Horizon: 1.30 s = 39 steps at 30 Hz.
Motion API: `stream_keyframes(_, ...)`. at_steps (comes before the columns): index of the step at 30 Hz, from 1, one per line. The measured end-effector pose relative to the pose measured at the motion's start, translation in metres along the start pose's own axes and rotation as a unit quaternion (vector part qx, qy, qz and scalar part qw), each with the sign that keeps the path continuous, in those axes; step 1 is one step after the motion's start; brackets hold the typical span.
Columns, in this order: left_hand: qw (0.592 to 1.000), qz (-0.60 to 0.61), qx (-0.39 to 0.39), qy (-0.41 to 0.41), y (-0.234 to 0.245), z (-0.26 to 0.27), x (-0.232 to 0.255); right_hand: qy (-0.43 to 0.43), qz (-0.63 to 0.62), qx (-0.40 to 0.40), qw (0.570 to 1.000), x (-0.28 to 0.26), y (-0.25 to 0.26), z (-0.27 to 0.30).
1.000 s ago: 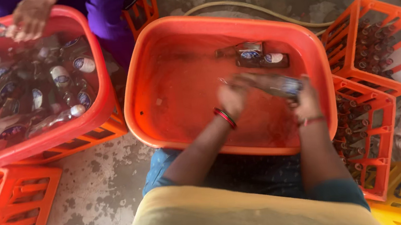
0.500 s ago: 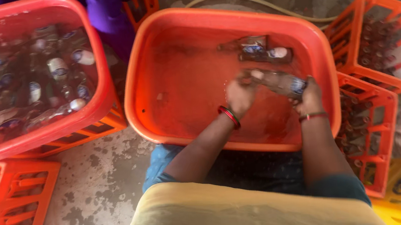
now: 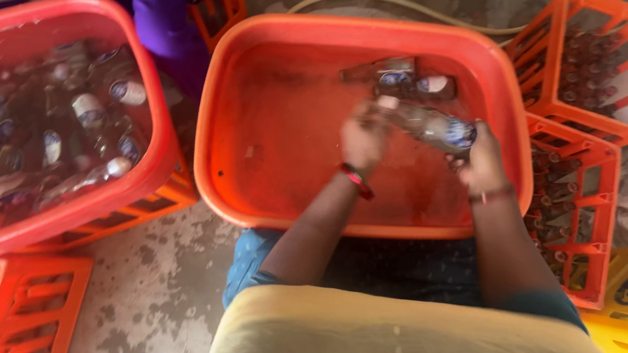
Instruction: The person washes glass bottles by hand in a red tub filled with water, rinsing each bottle and placing it into an orange crate. The person repeats this process for multiple bottles.
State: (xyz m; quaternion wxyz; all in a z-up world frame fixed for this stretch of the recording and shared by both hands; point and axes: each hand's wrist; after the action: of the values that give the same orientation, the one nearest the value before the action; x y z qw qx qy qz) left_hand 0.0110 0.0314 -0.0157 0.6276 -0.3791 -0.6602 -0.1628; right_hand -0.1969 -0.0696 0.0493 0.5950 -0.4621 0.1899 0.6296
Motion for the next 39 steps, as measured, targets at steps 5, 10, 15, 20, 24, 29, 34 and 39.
stream_keyframes(5, 0.996, 0.064, 0.036, 0.052, 0.009, 0.005, 0.038, 0.036, -0.023, 0.009, 0.999, 0.017, -0.011, -0.002)
stream_keyframes(10, 0.985, 0.078, 0.098, 0.120, 0.011, -0.002, 0.072, 0.101, -0.023, -0.049, 0.993, 0.024, -0.020, -0.004)
stream_keyframes(15, 0.972, 0.219, 0.060, 0.061, -0.001, -0.002, 0.073, 0.031, 0.013, -0.098, 0.995, 0.010, -0.006, 0.010)
stream_keyframes(20, 0.987, 0.127, -0.069, -0.066, 0.004, -0.005, 0.058, -0.037, -0.063, -0.167, 0.983, 0.012, -0.003, 0.005)
stream_keyframes(24, 0.985, 0.173, 0.003, 0.013, 0.012, -0.009, 0.051, -0.062, -0.081, -0.193, 0.976, 0.031, -0.012, -0.006)
stream_keyframes(29, 0.994, 0.069, -0.065, -0.054, 0.016, -0.015, 0.065, 0.054, -0.123, -0.112, 0.985, 0.016, -0.025, 0.001)
stream_keyframes(34, 0.977, 0.207, -0.045, -0.028, 0.019, -0.016, 0.069, 0.122, -0.107, -0.124, 0.979, -0.003, -0.034, 0.026)
stream_keyframes(39, 0.930, 0.342, 0.034, 0.129, 0.019, -0.015, 0.044, 0.193, -0.026, -0.142, 0.970, -0.018, -0.044, 0.045)
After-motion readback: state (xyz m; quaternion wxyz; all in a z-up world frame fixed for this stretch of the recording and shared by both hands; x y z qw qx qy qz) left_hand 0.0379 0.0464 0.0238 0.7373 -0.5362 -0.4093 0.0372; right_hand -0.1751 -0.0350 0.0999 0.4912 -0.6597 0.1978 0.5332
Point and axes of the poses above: each hand's wrist, its own z-axis away from the middle knuckle, its own y-axis out of the back of the hand, x = y × z, and after that the axes turned 3 degrees about -z, right-handed
